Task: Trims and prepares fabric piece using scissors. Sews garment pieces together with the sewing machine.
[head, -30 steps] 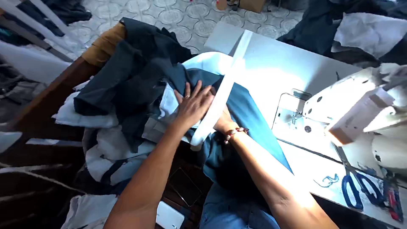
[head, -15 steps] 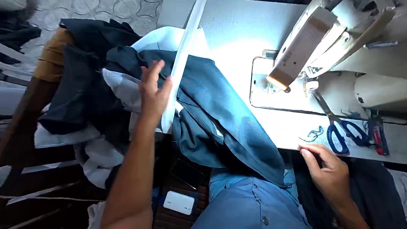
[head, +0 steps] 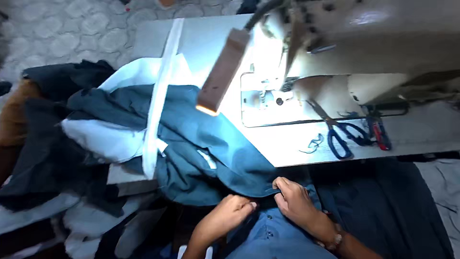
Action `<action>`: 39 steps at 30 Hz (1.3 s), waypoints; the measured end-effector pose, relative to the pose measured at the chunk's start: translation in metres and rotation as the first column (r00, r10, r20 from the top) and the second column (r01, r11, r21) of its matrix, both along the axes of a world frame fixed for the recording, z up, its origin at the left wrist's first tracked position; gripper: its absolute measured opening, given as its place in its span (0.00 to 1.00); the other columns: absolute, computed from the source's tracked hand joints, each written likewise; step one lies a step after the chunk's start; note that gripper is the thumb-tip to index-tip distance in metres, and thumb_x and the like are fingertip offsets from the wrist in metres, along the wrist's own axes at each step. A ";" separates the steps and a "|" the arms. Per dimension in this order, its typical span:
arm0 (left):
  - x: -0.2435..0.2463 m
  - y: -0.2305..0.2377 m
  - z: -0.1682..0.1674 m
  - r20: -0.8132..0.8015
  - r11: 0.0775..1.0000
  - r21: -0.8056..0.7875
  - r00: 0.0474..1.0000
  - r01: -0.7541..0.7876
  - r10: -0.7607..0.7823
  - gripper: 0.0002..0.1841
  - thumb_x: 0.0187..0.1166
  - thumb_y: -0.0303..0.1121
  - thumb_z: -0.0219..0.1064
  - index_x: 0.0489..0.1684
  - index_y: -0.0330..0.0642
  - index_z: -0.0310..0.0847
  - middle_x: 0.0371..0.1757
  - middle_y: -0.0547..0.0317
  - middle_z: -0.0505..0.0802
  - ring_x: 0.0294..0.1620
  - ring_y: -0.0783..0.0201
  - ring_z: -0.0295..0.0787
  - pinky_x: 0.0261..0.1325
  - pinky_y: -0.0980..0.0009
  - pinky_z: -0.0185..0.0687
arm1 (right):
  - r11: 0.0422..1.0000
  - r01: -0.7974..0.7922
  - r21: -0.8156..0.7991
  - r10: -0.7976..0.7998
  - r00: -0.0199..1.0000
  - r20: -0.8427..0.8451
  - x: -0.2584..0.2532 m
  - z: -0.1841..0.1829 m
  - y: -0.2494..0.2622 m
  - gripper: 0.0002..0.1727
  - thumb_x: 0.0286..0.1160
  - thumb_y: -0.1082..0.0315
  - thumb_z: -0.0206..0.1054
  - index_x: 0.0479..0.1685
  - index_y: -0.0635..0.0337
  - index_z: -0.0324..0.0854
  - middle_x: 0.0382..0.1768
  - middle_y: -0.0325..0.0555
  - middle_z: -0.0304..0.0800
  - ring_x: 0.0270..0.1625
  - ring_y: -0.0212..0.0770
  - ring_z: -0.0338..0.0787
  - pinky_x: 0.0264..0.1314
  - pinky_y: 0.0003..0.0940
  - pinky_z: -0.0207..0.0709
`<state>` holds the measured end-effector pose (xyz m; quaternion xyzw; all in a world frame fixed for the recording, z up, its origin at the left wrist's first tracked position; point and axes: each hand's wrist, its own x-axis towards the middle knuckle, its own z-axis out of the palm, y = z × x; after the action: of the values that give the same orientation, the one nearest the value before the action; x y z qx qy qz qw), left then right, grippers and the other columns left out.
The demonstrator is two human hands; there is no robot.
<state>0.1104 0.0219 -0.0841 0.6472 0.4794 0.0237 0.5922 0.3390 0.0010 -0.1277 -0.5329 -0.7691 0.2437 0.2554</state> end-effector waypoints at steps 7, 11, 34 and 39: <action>0.049 0.019 0.057 0.146 0.648 -0.151 0.631 -0.747 0.762 0.11 0.85 0.14 0.43 0.49 0.28 0.73 0.37 0.62 0.86 0.40 0.81 0.82 0.48 0.83 0.80 | 0.869 -0.064 0.490 0.150 0.979 -0.138 -0.013 0.069 0.003 0.10 0.84 0.69 0.58 0.49 0.55 0.85 0.20 0.41 0.75 0.20 0.41 0.74 0.25 0.31 0.69; 0.000 0.039 0.013 0.801 0.586 -0.280 0.151 -0.761 0.579 0.23 0.93 0.46 0.44 0.57 0.35 0.77 0.42 0.60 0.95 0.44 0.72 0.92 0.47 0.68 0.90 | 0.809 0.019 0.587 -0.006 1.000 -0.024 -0.029 0.069 0.031 0.13 0.84 0.72 0.58 0.54 0.56 0.88 0.25 0.43 0.81 0.27 0.43 0.79 0.35 0.35 0.72; 0.052 0.085 -0.026 -0.254 0.646 0.740 0.967 0.186 0.013 0.26 0.89 0.49 0.53 0.83 0.56 0.76 0.91 0.48 0.68 0.93 0.29 0.48 0.81 0.18 0.37 | 0.963 -0.032 0.269 -0.063 0.939 0.337 0.054 -0.007 0.066 0.32 0.91 0.46 0.44 0.72 0.58 0.84 0.78 0.57 0.80 0.86 0.64 0.71 0.83 0.81 0.49; 0.061 0.079 -0.043 -0.346 0.586 0.784 0.927 0.204 0.141 0.36 0.85 0.67 0.43 0.88 0.63 0.68 0.93 0.51 0.63 0.93 0.26 0.44 0.74 0.11 0.29 | 0.898 0.381 0.222 -0.436 0.843 0.317 0.110 0.016 0.068 0.24 0.87 0.63 0.57 0.74 0.68 0.79 0.71 0.74 0.80 0.73 0.77 0.77 0.70 0.75 0.68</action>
<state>0.1716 0.1010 -0.1272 0.8456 0.5068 0.1051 0.1305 0.4495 0.0694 -0.1114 -0.6991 -0.6872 0.0235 0.1963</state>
